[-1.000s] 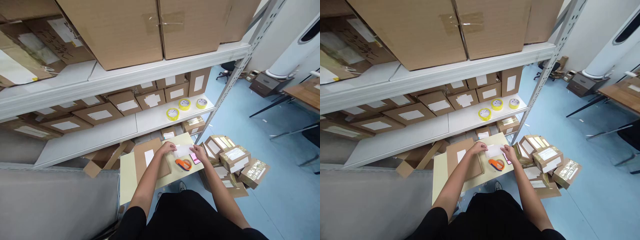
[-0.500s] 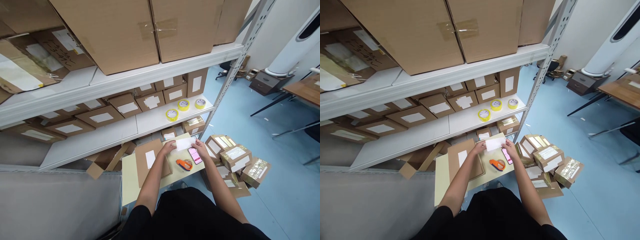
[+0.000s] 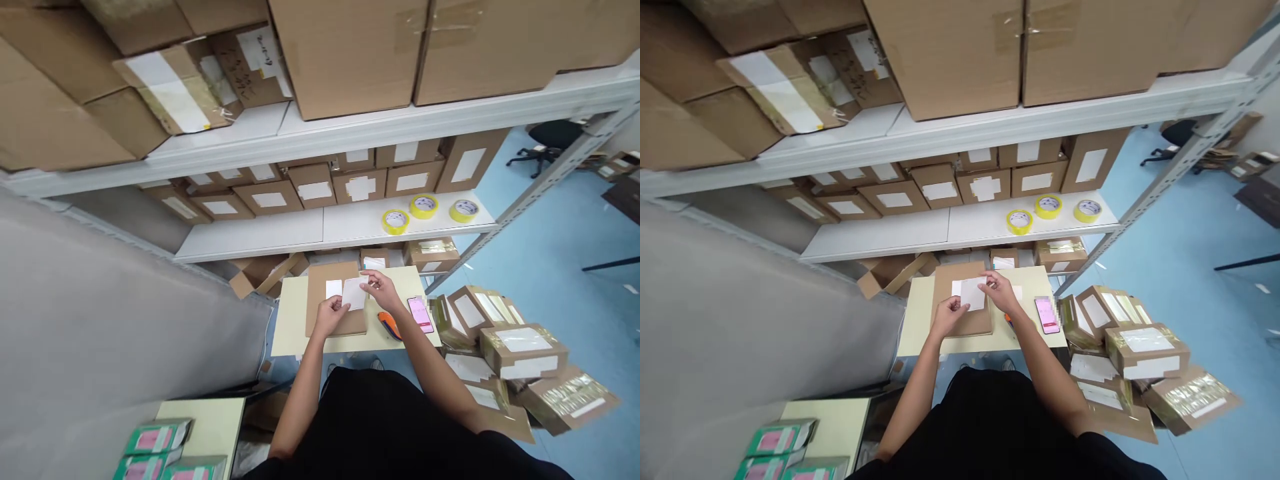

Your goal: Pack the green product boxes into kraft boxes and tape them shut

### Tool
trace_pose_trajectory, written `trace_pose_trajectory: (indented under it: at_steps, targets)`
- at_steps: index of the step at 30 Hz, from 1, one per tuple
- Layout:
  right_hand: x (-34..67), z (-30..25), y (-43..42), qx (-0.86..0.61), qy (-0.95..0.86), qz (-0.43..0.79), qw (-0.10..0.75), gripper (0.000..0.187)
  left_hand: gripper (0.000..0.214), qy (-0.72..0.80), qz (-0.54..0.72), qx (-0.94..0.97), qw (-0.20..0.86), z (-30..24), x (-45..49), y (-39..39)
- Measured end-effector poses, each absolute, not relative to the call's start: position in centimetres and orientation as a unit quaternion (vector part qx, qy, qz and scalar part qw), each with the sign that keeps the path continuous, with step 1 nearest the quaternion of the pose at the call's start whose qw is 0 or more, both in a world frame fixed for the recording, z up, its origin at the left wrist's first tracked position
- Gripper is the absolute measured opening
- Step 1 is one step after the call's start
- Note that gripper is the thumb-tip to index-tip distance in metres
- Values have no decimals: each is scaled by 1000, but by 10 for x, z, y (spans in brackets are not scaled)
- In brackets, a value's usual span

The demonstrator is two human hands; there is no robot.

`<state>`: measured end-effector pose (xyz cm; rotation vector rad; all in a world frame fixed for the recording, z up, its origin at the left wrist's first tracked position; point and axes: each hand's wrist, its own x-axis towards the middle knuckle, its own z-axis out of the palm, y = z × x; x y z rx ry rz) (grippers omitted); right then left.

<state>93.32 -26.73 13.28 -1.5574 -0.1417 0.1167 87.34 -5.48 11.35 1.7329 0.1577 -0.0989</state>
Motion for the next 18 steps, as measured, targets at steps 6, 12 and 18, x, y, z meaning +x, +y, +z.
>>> trace_pose_trajectory:
  at_steps: [6,12,18]
  targets:
    - [921,138,-230,-667,-25,96,739,40,48,189,63,624,756,132,860,-39]
    - [887,134,-219,-640,-30,153,752,39,48,192,89,596,774,147,851,-29]
    - [872,143,-213,-635,-43,142,758,33,48,178,80,621,759,150,839,-32]
